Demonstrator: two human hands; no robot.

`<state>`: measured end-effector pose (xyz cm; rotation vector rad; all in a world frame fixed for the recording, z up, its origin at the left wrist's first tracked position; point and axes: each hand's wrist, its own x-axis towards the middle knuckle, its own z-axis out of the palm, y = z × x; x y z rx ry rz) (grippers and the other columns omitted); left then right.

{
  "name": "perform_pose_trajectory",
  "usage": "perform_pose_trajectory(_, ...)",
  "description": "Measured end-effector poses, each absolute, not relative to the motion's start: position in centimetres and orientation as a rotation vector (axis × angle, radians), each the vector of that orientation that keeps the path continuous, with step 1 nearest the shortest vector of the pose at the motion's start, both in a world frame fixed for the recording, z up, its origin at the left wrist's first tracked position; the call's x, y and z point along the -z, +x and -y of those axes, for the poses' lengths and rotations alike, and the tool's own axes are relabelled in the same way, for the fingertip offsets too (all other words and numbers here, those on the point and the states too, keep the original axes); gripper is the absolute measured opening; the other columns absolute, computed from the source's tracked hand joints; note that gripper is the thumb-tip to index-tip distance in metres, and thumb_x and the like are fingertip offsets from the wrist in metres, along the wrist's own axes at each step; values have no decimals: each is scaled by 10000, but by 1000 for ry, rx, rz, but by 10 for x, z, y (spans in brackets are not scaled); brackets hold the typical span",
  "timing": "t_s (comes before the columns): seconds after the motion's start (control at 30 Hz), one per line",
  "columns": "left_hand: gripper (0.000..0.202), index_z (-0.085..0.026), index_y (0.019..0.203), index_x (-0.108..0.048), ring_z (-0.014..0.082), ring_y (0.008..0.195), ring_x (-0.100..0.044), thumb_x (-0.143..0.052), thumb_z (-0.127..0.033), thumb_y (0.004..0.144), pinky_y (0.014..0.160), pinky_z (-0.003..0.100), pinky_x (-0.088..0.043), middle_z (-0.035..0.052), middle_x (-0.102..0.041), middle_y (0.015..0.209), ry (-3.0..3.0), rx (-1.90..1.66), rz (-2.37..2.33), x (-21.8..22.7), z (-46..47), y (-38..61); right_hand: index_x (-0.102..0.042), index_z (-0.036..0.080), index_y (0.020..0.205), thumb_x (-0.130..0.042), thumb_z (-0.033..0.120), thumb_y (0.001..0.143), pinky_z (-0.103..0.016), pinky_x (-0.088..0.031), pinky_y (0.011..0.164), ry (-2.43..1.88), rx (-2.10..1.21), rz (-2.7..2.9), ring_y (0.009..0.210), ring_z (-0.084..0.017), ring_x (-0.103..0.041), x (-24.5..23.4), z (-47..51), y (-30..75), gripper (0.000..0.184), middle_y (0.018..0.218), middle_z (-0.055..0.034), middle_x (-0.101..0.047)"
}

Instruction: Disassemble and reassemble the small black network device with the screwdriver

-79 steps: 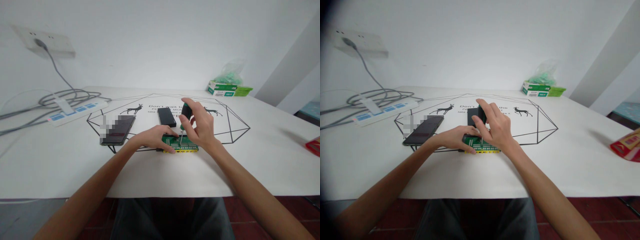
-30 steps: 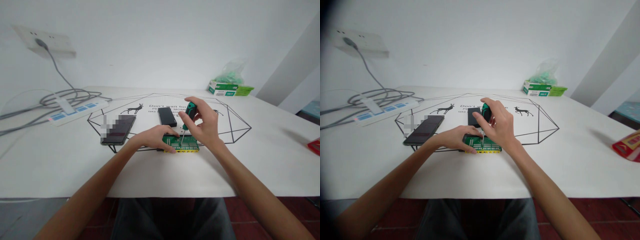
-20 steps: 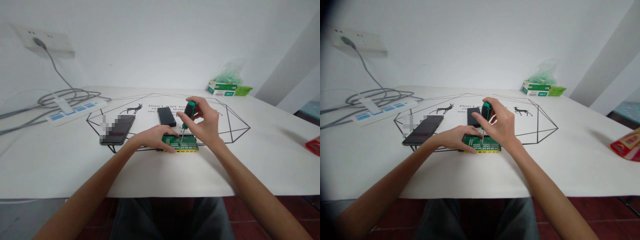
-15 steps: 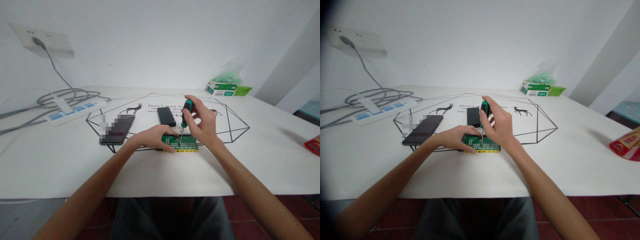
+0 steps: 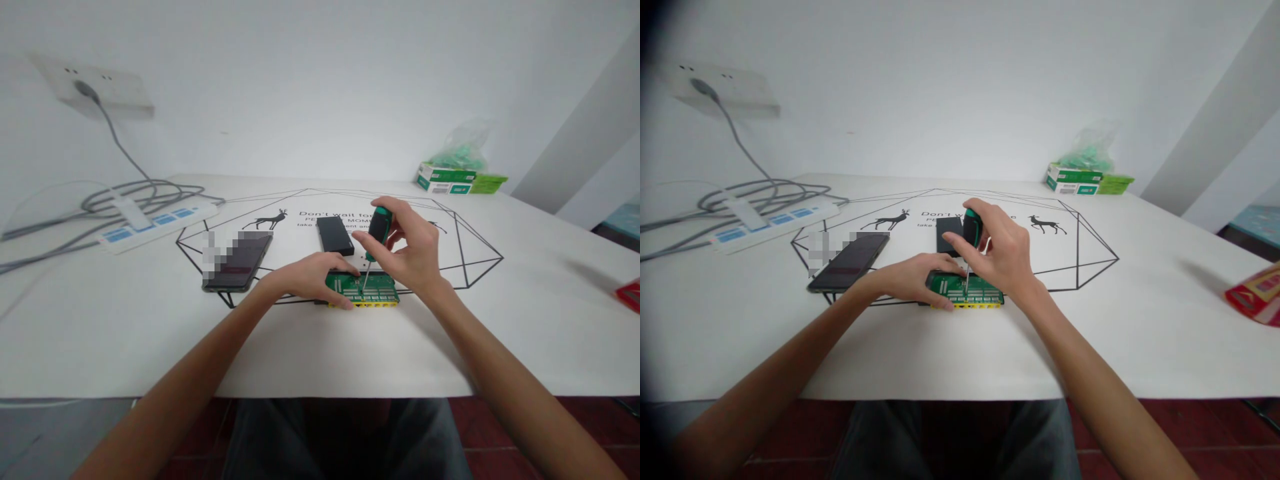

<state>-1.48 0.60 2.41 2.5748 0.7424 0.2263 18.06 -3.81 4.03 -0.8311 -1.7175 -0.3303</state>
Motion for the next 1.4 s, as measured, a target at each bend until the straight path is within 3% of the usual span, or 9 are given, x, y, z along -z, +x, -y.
perform_pose_trajectory(0.17, 679, -194, 1174, -664, 262, 1055, -592, -783, -605, 647, 929, 345, -442, 87, -636, 1149, 2547, -219, -781, -26, -3, -14, -580, 182, 1206, -538, 268, 912, -223, -486, 499, -816, 293, 1750, 579, -101, -583, -40, 39, 181, 309, 859, -30, -679)
perform_pose_trajectory(0.37, 765, -215, 1272, -613, 273, 1115, -575, -799, -596, 635, 970, 356, -422, 93, -621, 1228, 2587, -245, -730, -24, -4, -12, -606, 225, 1163, -659, 398, 842, -257, -495, 527, -841, 397, 1712, 600, -123, -556, -40, 39, 180, 369, 870, -28, -679)
perform_pose_trajectory(0.5, 720, -194, 1226, -638, 272, 1080, -585, -788, -599, 650, 958, 360, -431, 103, -633, 1174, 2614, -252, -719, -20, -5, -11, -542, 213, 1266, -505, 296, 924, -242, -477, 498, -842, 315, 1765, 582, -112, -552, -40, 41, 179, 353, 889, -32, -671)
perform_pose_trajectory(0.67, 670, -219, 1233, -624, 266, 1109, -582, -761, -586, 691, 980, 364, -423, 97, -620, 1220, 2603, -263, -738, -18, -6, -12, -572, 235, 1153, -666, 391, 831, -239, -483, 481, -827, 330, 1706, 574, -112, -569, -38, 39, 178, 370, 870, -15, -671)
perform_pose_trajectory(0.83, 669, -213, 1235, -626, 273, 1096, -589, -761, -582, 693, 962, 374, -431, 100, -636, 1204, 2601, -263, -734, -18, -6, -11, -546, 227, 1226, -555, 302, 888, -231, -485, 480, -828, 325, 1746, 591, -107, -598, -37, 40, 177, 346, 933, -32, -684)
perform_pose_trajectory(1.03, 649, -218, 1235, -634, 275, 1102, -593, -754, -576, 707, 964, 378, -431, 94, -646, 1190, 2612, -283, -692, -17, -7, -11, -563, 228, 1246, -642, 344, 843, -243, -466, 481, -813, 390, 1756, 546, -97, -517, -37, 40, 178, 426, 890, -16, -659)
perform_pose_trajectory(1.2, 644, -233, 1236, -639, 273, 1099, -599, -760, -575, 704, 955, 375, -439, 87, -657, 1177, 2613, -314, -649, -16, -8, -11, -514, 240, 1322, -507, 285, 908, -245, -480, 514, -803, 335, 1794, 608, -118, -542, -36, 41, 177, 416, 887, -14, -653)
perform_pose_trajectory(1.4, 664, -243, 1230, -650, 287, 1116, -590, -778, -584, 675, 967, 392, -438, 88, -649, 1199, 2615, -312, -672, -16, -7, -11, -532, 256, 1298, -611, 358, 873, -251, -451, 476, -844, 390, 1748, 504, -95, -483, -37, 41, 176, 444, 872, -3, -673)
